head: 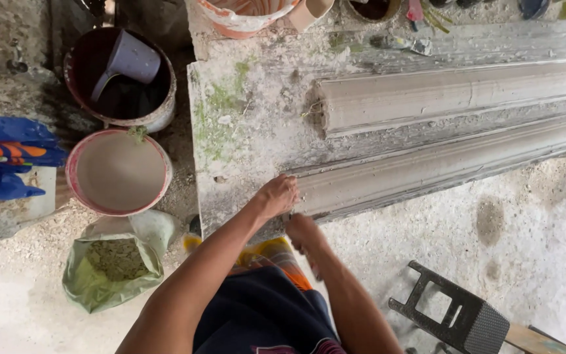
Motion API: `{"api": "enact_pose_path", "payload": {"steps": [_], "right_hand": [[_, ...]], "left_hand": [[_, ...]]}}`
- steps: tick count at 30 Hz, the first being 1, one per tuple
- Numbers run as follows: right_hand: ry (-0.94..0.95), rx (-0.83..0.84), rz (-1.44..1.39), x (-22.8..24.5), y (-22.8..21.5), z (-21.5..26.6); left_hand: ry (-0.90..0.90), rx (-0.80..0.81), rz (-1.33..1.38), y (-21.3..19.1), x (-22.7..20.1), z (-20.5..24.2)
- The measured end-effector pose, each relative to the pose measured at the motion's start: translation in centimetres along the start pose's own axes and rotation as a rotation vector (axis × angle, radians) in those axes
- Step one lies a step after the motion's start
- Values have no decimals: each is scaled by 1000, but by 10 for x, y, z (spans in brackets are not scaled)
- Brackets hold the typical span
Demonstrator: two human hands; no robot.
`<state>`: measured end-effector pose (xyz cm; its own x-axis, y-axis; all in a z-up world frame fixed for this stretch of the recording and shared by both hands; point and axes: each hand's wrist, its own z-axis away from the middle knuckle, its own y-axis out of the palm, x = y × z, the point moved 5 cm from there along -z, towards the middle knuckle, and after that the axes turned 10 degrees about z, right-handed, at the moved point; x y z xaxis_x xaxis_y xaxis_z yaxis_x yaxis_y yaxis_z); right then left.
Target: Scraping and smoothing the edges of decorative plaster moldings on a workbench.
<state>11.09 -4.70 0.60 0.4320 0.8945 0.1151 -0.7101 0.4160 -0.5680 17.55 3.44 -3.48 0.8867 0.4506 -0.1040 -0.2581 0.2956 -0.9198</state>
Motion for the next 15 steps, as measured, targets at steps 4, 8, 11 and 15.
{"api": "enact_pose_path", "payload": {"steps": [4, 8, 11, 15], "right_hand": [[-31, 24, -9, -47, 47, -23], [-363, -505, 58, -44, 52, -7], [-100, -524, -94, -33, 53, 28], [30, -475, -97, -28, 52, 25]], "left_hand": [[-100, -8, 231, 41, 4, -40], [139, 181, -276, -39, 3, 23], [77, 113, -138, -15, 4, 2], [101, 162, -244, 19, 2, -21]]}}
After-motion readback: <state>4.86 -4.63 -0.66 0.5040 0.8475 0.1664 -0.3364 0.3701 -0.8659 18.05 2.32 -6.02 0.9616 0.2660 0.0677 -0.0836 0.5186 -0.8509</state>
